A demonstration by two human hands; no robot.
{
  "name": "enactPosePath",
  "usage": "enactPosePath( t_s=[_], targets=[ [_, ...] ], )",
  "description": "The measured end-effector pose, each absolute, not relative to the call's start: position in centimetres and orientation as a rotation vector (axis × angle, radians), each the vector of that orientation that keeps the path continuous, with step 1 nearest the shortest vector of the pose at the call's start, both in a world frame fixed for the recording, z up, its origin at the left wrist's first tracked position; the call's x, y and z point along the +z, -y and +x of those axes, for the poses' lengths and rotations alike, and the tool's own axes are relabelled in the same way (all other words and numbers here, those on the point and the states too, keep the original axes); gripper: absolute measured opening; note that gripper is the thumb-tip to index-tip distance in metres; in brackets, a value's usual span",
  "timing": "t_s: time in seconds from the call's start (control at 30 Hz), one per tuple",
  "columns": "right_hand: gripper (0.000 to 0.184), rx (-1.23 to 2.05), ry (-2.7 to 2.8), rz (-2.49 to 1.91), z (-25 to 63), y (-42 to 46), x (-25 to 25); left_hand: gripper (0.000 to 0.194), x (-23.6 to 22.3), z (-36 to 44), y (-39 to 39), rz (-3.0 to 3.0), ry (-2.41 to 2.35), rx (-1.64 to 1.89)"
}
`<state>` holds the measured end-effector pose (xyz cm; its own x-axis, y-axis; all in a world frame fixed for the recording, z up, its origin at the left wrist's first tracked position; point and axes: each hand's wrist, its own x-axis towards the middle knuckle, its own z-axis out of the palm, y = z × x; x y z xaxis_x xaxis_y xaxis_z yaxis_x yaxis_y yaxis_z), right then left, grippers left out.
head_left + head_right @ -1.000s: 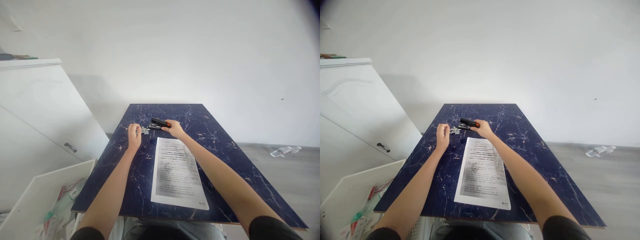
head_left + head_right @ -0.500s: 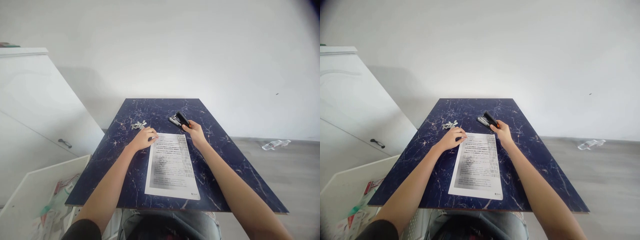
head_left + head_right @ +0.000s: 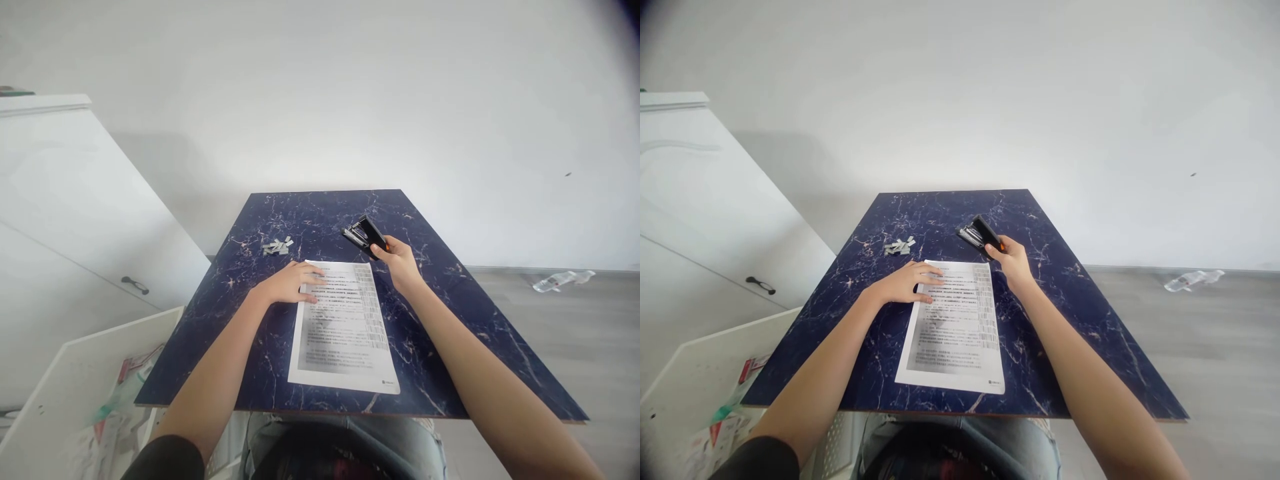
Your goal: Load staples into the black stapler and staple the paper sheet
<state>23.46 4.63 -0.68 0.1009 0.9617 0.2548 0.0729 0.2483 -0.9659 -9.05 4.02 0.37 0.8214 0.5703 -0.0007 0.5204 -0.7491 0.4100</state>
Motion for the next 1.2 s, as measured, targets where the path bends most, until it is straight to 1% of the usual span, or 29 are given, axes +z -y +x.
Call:
enactPosePath(
  t_s=[0.33,0.53,0.7,0.87,1.1,1.2],
  targets=[
    [0.042,0.910,1.310,-1.145,23.4,-4.3,-0.4,0.047,0.1,-9.3,-4.1,2.597,-0.822,0.210],
    [0.045,0.911,1.322,-1.153,23.9,-4.5,-0.6,0.046,0.8,-10.8,-3.8,2.550,-0.884,0.219],
    [0.039,0.976,1.318,-1.178,24.0,-4.4,-0.6,0.047,1.4,-14.6,-0.9,2.488,-1.024,0.163],
    [0.040,1.061,1.351,-1.259,24.2,-4.4,-0.9,0.048,2.2,-20.0,2.2,2.365,-1.198,0.066],
    [0.041,1.103,1.449,-1.360,24.2,-4.5,-1.5,0.046,3.2,-23.7,1.7,2.289,-1.310,-0.026],
    [0.035,1.107,1.483,-1.382,24.0,-4.4,-1.7,0.045,3.2,-24.5,1.0,2.272,-1.316,-0.021]
  ],
)
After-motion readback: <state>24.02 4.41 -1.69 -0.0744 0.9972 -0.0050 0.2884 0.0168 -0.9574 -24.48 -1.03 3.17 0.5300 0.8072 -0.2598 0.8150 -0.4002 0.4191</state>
